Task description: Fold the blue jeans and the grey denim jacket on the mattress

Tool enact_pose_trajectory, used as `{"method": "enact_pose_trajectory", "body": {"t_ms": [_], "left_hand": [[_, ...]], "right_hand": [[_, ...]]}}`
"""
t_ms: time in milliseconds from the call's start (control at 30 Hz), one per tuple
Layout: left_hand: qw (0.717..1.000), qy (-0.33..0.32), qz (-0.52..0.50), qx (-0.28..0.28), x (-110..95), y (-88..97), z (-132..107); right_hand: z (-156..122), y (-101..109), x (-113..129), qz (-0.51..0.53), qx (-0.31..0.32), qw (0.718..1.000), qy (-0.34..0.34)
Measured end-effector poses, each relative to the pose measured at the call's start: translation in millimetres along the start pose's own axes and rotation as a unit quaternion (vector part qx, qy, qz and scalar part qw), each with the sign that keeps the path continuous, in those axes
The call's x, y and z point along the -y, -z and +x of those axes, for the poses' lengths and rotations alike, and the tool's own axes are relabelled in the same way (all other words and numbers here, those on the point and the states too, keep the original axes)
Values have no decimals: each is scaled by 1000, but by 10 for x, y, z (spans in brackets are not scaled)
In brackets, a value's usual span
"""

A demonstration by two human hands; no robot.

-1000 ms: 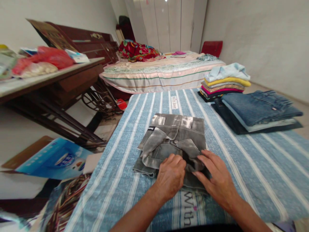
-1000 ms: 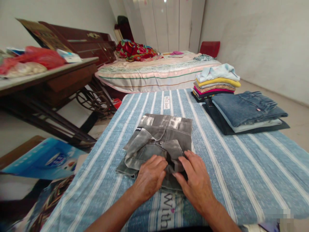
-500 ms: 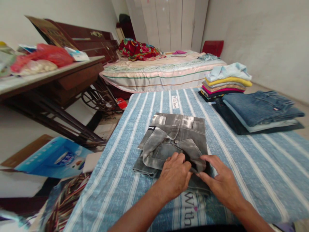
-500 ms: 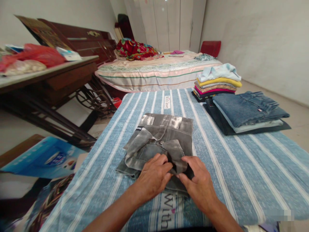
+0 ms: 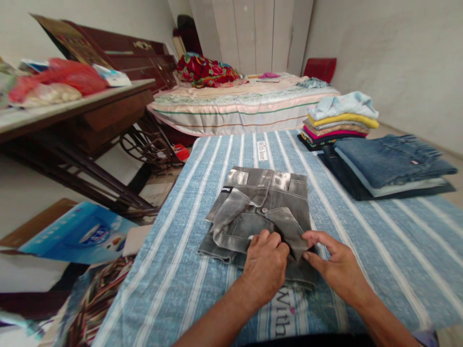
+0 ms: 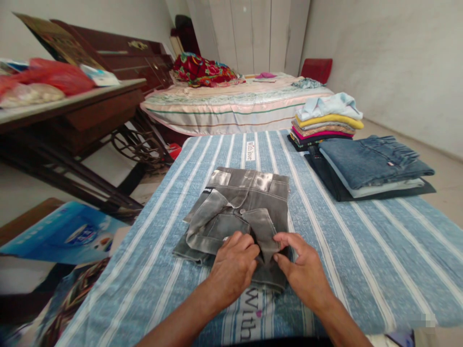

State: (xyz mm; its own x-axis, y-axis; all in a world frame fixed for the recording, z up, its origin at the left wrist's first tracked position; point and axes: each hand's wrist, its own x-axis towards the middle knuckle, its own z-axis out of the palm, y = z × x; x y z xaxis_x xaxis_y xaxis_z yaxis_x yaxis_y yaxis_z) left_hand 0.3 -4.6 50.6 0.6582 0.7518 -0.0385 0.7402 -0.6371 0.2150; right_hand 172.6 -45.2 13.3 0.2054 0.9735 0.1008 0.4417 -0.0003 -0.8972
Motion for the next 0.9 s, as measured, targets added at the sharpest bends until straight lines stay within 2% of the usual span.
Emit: {"method": "enact_pose_trajectory", "body": {"t_ms": [167, 433, 767, 900], "left_hand": [[1000, -10, 7, -2, -21, -18, 18], [999, 24, -18, -10, -22, -88, 30], [998, -1, -69, 11, -46, 18, -7], [998, -1, -58, -11, -53, -38, -13]], "right_hand": [[17, -7, -3, 2, -8, 1000, -6], [20, 20, -43, -12, -11, 1000, -7], [14, 25, -58, -37, 10, 999, 11], [15, 18, -80, -38, 15, 999, 10]]}}
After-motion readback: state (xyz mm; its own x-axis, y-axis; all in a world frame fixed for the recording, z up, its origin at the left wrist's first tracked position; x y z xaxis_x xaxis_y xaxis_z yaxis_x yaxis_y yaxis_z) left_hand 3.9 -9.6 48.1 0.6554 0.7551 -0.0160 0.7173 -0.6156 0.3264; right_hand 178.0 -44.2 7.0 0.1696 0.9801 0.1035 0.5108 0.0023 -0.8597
